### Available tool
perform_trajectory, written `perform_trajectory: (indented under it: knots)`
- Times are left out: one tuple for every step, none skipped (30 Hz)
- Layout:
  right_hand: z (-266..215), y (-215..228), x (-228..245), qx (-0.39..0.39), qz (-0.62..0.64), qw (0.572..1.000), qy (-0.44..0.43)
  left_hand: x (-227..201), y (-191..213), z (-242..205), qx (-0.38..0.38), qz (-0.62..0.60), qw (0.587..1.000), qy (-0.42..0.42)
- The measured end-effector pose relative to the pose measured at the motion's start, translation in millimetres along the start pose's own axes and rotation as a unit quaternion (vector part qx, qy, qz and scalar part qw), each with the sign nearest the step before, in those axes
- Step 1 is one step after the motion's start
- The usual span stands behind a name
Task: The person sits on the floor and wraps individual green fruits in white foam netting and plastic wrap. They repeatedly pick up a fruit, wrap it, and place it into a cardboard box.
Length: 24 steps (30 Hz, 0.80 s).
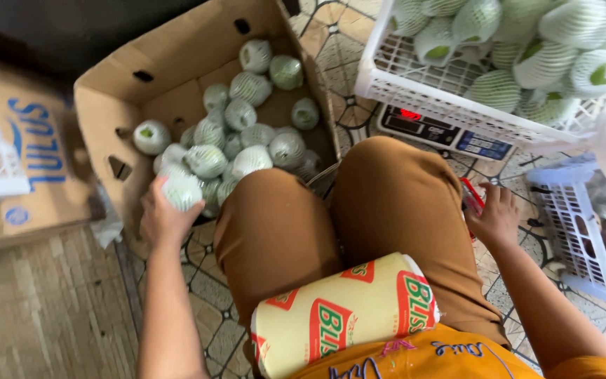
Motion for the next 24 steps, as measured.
perform_trajectory:
  knots:
    - [10,4,3,-0.01,0.004,1.0,-0.007,7,-19,5,-0.003,-0.001,1.0,-0.013]
    - [15,22,25,-0.121,0.043,0.98,0.15,12,-36,11,-0.025,0.01,0.999,-0.044]
    - [14,39,44,-0.228,0.076,0.922,0.304,18,-51,16,-0.048,0.019,0.996,-0.072]
    - [31,53,65,-0.238,0.076,0.921,0.3,11,-53,8,-0.052,0.018,0.995,-0.082]
    - [46,69,88,-0.255,0.115,0.899,0.336,2,-51,-3,-0.082,-0.021,0.989,-0.119]
    - [60,85,110,-0.272,0.153,0.874,0.372,-5,-49,-14,-0.111,-0.06,0.98,-0.156]
    - [80,97,133,-0.28,0.154,0.872,0.372,-7,-55,-18,-0.116,-0.062,0.978,-0.162]
    - [102,108,155,-0.273,0.149,0.882,0.355,-8,-50,-26,-0.231,-0.041,0.956,-0.174]
    - [124,118,177,-0.265,0.143,0.892,0.337,-9,-47,-37,-0.342,-0.021,0.922,-0.181]
    - [143,129,190,-0.272,0.144,0.89,0.337,-4,-51,-41,-0.346,-0.024,0.919,-0.185]
    - [171,137,196,-0.26,0.053,0.934,0.238,0,-51,-46,-0.394,-0.02,0.902,-0.173]
    - [197,146,201,-0.242,-0.036,0.96,0.133,5,-52,-51,-0.441,-0.017,0.883,-0.16]
    - [196,168,205,-0.245,-0.038,0.959,0.134,6,-42,-66,-0.442,-0.02,0.883,-0.159]
    - [200,182,198,-0.177,-0.061,0.982,0.024,11,-32,-78,-0.414,-0.127,0.884,-0.178]
    - [204,196,198,-0.107,-0.083,0.988,-0.079,17,-25,-93,-0.385,-0.233,0.873,-0.188]
    - [211,200,183,-0.11,-0.086,0.988,-0.069,8,2,-121,-0.39,-0.237,0.872,-0.18]
    - [219,204,170,-0.102,-0.102,0.988,-0.052,1,20,-139,-0.308,-0.296,0.895,-0.129]
    - [227,208,157,-0.094,-0.117,0.988,-0.034,-6,37,-160,-0.222,-0.353,0.905,-0.079]
    - [233,204,146,-0.095,-0.121,0.988,-0.029,-8,47,-173,-0.223,-0.358,0.904,-0.075]
    - [238,204,142,-0.13,-0.129,0.982,0.037,-22,55,-187,-0.17,-0.363,0.902,-0.162]
    - [239,200,133,-0.159,-0.135,0.973,0.099,-34,64,-206,-0.112,-0.361,0.892,-0.247]
    - [235,198,137,-0.156,-0.139,0.973,0.102,-53,62,-226,-0.11,-0.363,0.893,-0.242]
    - [224,202,144,-0.223,-0.051,0.96,0.159,-80,65,-254,-0.159,-0.255,0.896,-0.328]
    - [211,207,148,-0.287,0.04,0.933,0.211,-107,65,-284,-0.204,-0.141,0.879,-0.407]
Point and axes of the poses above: each hand's wrist, its own z-axis towards the middle knuckle, its own y-axis out of the back of the hand, x = y × z, the point moved 6 cm from there along z, towards the middle knuckle, and after that the axes turned 14 degrees about z, right-handed, at the moved point
